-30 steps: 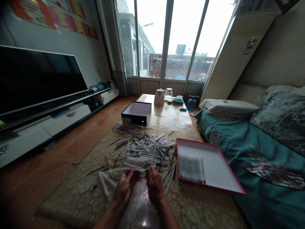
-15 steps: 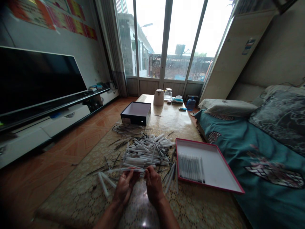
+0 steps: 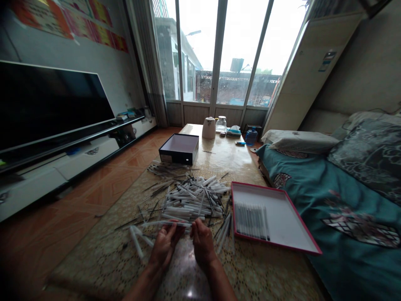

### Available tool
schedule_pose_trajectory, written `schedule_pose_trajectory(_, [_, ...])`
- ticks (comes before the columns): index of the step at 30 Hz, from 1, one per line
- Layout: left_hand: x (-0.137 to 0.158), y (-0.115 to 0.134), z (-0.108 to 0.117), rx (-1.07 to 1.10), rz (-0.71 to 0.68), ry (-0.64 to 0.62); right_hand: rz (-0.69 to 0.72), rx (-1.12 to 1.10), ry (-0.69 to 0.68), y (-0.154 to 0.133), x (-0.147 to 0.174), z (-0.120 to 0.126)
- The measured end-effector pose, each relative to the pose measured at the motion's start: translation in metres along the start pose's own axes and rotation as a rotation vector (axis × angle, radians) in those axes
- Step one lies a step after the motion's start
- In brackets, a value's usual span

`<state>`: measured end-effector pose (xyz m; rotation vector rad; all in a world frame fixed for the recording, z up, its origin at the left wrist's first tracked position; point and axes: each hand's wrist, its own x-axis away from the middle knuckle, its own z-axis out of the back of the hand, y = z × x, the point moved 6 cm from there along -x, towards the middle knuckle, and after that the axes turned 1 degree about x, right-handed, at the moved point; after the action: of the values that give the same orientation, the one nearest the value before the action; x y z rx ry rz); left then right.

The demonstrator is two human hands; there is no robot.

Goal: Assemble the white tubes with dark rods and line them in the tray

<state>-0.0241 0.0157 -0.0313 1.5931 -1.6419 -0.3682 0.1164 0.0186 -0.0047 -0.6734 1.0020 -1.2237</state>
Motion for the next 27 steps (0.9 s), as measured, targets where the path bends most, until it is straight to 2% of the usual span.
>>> schedule_pose_trajectory(9, [-0.0005,-0.0002,0.0026,0.012,-0.011,-0.003,0.014,0.026,0.015,0.0022,0.0006,-0.0003])
schedule_pose_trajectory(18, [0.0031,0.0031,-0.0026,-0.041,-0.058,-0.068,0.051,0.173,0.042,0.0087,0.0004,-0.0030])
schedule_pose_trajectory(27, [0.0031,0.0010,-0.0003,-0.037,-0.062,-0.084,-0.005,0.092,-0.004,0.0044,0.0006,-0.0019])
